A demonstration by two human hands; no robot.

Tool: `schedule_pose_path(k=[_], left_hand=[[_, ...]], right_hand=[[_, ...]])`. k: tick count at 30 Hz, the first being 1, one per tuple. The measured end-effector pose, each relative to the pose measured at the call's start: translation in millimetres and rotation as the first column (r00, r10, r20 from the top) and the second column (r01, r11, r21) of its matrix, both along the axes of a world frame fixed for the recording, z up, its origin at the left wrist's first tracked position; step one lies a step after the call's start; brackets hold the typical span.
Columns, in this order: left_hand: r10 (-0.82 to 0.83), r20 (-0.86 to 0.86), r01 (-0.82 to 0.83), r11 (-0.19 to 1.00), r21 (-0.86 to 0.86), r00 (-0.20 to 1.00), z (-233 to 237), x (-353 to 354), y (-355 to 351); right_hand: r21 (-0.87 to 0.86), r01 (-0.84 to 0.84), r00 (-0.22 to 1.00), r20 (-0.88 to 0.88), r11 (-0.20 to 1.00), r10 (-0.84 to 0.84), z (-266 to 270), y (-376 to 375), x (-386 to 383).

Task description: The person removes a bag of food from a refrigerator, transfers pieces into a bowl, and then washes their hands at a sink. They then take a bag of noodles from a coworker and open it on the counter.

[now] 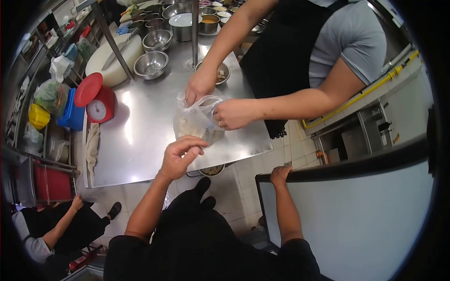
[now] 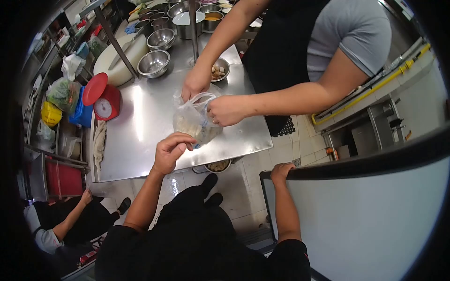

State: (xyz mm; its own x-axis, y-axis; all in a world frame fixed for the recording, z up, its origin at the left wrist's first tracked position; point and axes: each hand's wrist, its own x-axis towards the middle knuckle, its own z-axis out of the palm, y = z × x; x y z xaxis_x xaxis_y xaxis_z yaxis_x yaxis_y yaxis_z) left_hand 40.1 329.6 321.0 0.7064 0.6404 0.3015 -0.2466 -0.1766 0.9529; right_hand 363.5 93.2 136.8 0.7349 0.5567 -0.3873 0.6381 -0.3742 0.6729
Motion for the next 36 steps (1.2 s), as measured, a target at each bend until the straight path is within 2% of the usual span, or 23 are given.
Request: schedule_pose_path(k=[3,5,6,7,8,9,10,11,12,13,15,17,18,19,21,22,24,26,29,31,34,36], left_hand=[[0.017,0.063,-0.013,0.998,-0.055,0.998,-3.8,-11.0,-11.2],[-0.091,-0.044,0.086,0.989,-0.117,0.995,-16.3,-14.6,-22.7],[-0.117,-0.109,0.115,0.993,-0.017,0.987,-30.0,-15.6,-28.8],[-0.257,-0.189,0.193,0.934,-0.302,0.948,-36.5,-17.2,-38.6],[-0.306,-0.194,0.247,0.928,-0.278,0.932,-43.1,-18.3,-42.4],[-0.367,-0.188,0.324,0.919,-0.224,0.911,-46.4,-20.9,-47.6],[-0.430,-0.182,0.398,0.898,-0.188,0.884,-48.3,-23.3,-53.5],[-0.479,-0.171,0.456,0.876,-0.156,0.861,-49.2,-26.7,-57.9],[-0.515,-0.162,0.501,0.857,-0.123,0.842,-52.3,-30.8,-60.9],[-0.534,-0.152,0.525,0.846,-0.094,0.832,-56.0,-37.8,-63.8],[-0.494,-0.109,0.503,0.862,0.068,0.862,-73.2,-58.7,-55.5],[-0.480,-0.113,0.490,0.868,0.082,0.870,-73.3,-85.0,-43.1],[-0.449,-0.187,0.464,0.885,0.042,0.874,-56.6,-107.1,-36.2],[-0.430,-0.252,0.444,0.896,-0.002,0.867,-42.0,-126.2,-29.8],[-0.414,-0.286,0.423,0.905,-0.033,0.864,-31.0,-158.6,-11.1],[-0.434,-0.303,0.435,0.898,-0.067,0.849,-30.4,-165.9,-4.4],[-0.380,-0.316,0.390,0.920,-0.036,0.869,-52.0,-186.3,4.1],[-0.357,-0.312,0.375,0.927,-0.004,0.880,-70.0,-191.4,8.2],[-0.356,-0.403,0.405,0.913,0.042,0.843,-71.9,-206.8,14.4],[-0.378,-0.403,0.380,0.922,-0.078,0.833,-62.4,-205.8,10.5],[-0.414,-0.432,0.433,0.899,-0.059,0.801,-50.9,-205.5,18.9],[-0.372,-0.456,0.399,0.916,-0.039,0.809,-42.2,-212.4,23.2]], right_hand=[[-0.006,-0.094,0.995,0.034,0.996,0.094,19.7,7.2,-39.6],[-0.032,-0.085,0.996,0.002,0.996,0.085,11.9,7.0,-54.0],[-0.048,-0.068,0.998,-0.023,0.997,0.067,8.0,8.2,-62.4],[-0.057,-0.070,0.996,-0.061,0.996,0.066,5.7,8.8,-71.6],[-0.036,-0.067,0.995,-0.071,0.997,0.064,14.6,11.5,-81.7],[-0.085,-0.032,0.995,-0.093,0.996,0.024,16.1,15.9,-88.7],[-0.054,-0.079,0.996,-0.039,0.995,0.077,4.3,9.5,-89.7],[-0.028,-0.055,0.998,-0.006,0.998,0.055,-2.3,9.0,-92.4],[-0.126,0.052,0.994,-0.094,0.991,-0.064,5.0,22.9,-99.2],[-0.144,0.081,0.988,-0.117,0.986,-0.098,-0.5,28.8,-104.9],[-0.112,0.019,0.976,-0.212,0.994,-0.043,-22.9,37.5,-123.3],[-0.004,-0.082,0.944,-0.320,0.997,0.077,-39.4,59.3,-133.8],[0.073,-0.171,0.916,-0.355,0.983,0.186,-34.9,81.6,-125.0],[0.155,-0.289,0.862,-0.386,0.945,0.327,-12.2,115.5,-103.6],[0.320,-0.548,0.679,-0.369,0.773,0.635,50.2,194.2,-70.1],[0.369,-0.664,0.542,-0.360,0.650,0.759,88.9,229.5,-48.0],[0.376,-0.841,0.238,-0.389,0.390,0.890,150.6,273.9,-30.7],[0.371,-0.906,0.014,-0.452,0.202,0.892,179.7,276.4,-28.9],[0.391,-0.921,-0.192,-0.471,0.008,0.861,192.7,286.6,-43.4],[0.401,-0.914,-0.264,-0.486,-0.056,0.833,196.4,290.1,-48.1],[0.414,-0.904,-0.321,-0.492,-0.107,0.809,200.5,290.2,-51.1],[0.425,-0.896,-0.350,-0.488,-0.133,0.799,200.7,291.3,-53.0]])
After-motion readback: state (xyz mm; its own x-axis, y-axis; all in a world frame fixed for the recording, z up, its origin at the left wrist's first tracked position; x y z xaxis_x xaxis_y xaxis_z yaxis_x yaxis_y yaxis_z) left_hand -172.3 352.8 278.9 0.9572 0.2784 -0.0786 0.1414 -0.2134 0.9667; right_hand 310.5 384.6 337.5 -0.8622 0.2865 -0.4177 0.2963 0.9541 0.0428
